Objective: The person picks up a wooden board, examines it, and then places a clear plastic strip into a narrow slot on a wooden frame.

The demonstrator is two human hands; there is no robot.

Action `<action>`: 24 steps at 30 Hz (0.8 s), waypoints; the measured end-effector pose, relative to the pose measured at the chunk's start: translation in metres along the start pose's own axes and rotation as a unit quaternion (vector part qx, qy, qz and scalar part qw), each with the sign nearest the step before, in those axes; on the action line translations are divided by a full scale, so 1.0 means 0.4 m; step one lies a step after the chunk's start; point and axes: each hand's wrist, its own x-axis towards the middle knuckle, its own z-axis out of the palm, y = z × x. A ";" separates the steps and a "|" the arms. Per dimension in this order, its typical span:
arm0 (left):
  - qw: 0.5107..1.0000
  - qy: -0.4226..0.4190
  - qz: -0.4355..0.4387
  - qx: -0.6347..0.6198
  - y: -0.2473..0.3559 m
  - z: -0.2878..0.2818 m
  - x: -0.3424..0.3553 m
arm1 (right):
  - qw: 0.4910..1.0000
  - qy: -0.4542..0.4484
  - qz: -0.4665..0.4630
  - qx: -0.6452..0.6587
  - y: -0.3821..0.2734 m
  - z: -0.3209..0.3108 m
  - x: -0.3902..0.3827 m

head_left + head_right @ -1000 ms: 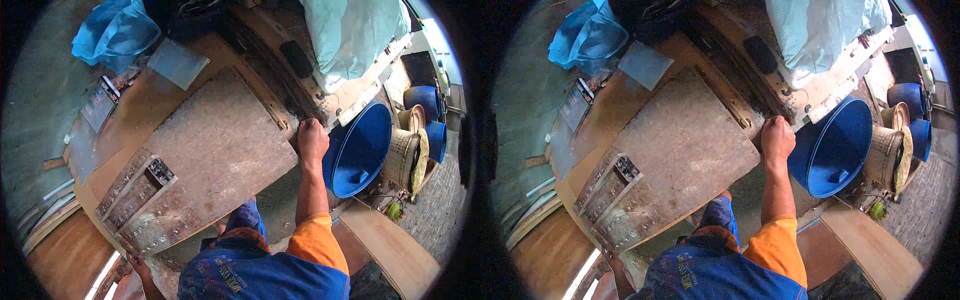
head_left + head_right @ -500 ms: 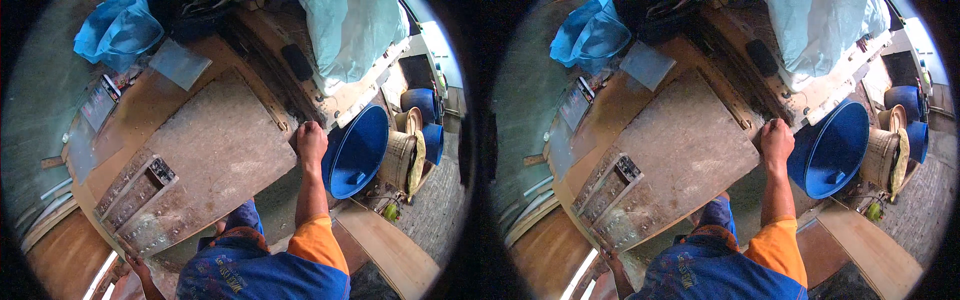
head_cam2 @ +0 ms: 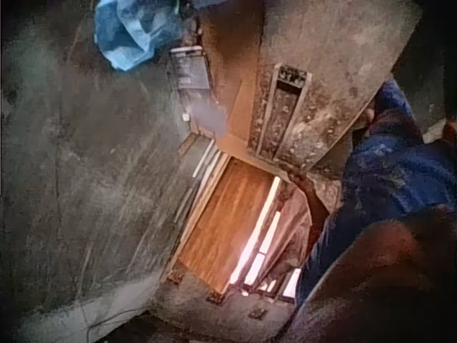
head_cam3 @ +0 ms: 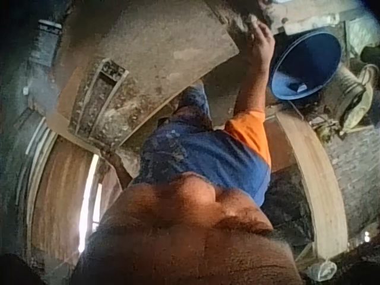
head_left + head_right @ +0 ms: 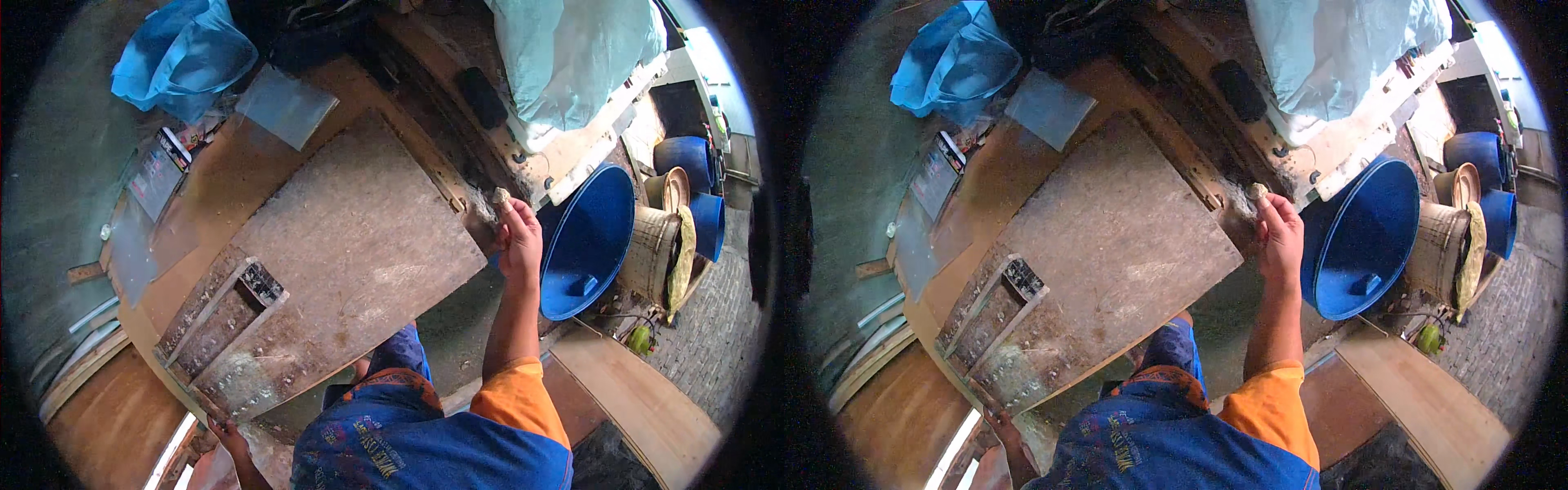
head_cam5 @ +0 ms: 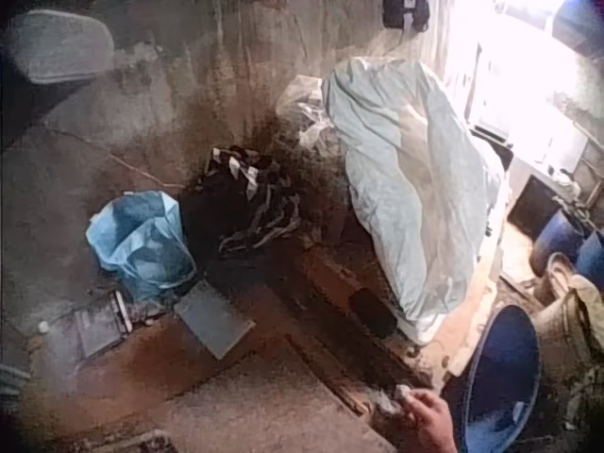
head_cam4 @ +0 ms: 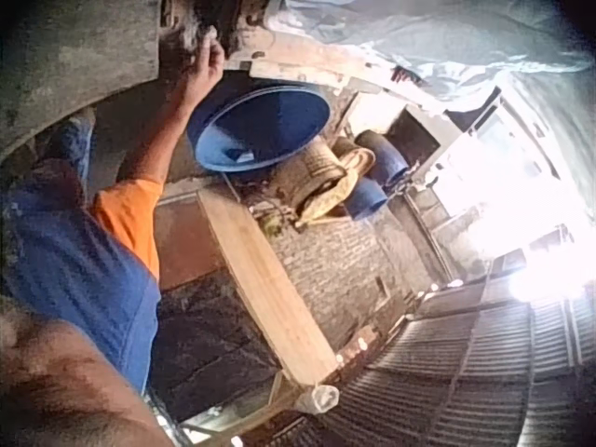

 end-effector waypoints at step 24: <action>1.000 -0.020 -0.006 -0.023 -0.041 0.001 0.010 | 0.633 -0.070 -0.281 -0.718 -0.006 0.084 0.114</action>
